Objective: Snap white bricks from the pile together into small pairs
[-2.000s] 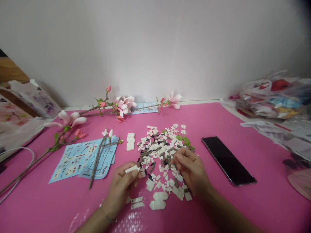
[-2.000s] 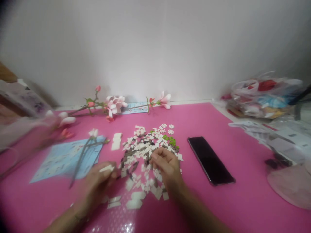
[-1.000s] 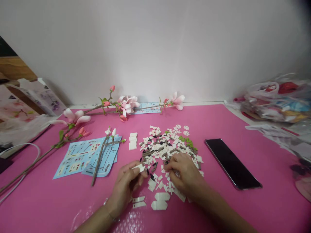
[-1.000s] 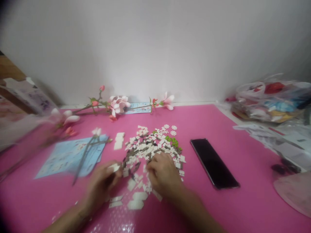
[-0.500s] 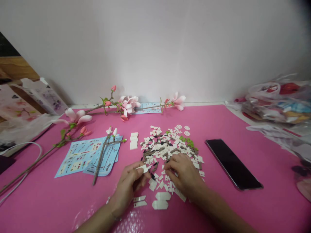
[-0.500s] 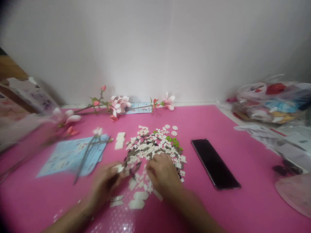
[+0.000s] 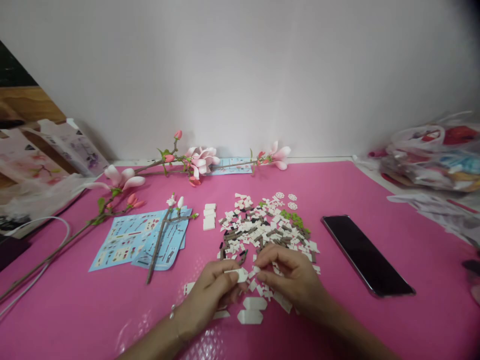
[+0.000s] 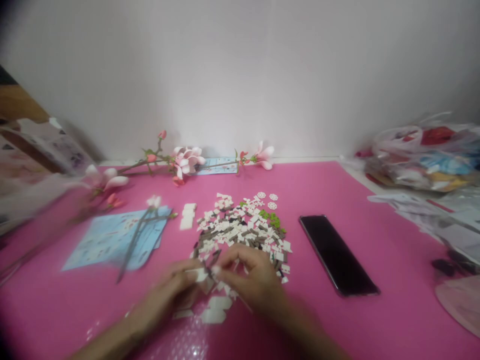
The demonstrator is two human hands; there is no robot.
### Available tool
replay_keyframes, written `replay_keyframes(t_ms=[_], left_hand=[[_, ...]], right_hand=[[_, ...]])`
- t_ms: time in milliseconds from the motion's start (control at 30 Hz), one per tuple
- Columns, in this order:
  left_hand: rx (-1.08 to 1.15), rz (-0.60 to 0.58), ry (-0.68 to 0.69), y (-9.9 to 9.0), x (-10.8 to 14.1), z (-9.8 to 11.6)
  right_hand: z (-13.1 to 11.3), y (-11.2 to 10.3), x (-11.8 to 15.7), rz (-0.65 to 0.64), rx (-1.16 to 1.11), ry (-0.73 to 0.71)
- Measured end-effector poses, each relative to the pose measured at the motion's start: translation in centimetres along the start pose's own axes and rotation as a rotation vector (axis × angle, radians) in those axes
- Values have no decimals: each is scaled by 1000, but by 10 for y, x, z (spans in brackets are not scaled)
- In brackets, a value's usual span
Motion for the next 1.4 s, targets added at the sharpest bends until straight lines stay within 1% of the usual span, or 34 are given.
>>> replay_keyframes(t_ms=[133,300,367,500,600,867,1000,1100,1233,1400], left_hand=[[-124,-35,36,3,1,3],[-192,-62,82,5,1,5],[-227,-76,99,5,1,5],[-328,-78,184,6,2,8],[-380,-75,228,6,2,9],[-482,-72,250,8,1,5],[-511,-70,284,8,2,5],[-489,-59,283,7,2,6],[-458,-61,294,6,1,7],[-472,-65,323,7,2,7]], right_hand=[[-2,3,2,-72,-64,-43],[-5,4,3,-114,6,-105],[-6,5,3,-122,33,-110],[-7,6,3,-134,49,-127],[-7,7,2,-136,59,-164],[-8,8,2,-158,73,-236],[-8,8,2,-182,65,-212],[-5,7,3,-190,34,-155],[0,7,5,-180,-6,-74],[3,6,6,-162,-31,-32]])
Point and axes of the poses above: each hand's wrist, its own x-axis away from the middle knuckle, its own y-axis out of the palm, z = x × y, the point moved 3 cm from there along -x, towards the middle knuckle, and after that the axes turned 10 degrees about -x, right-handed, at the moved point
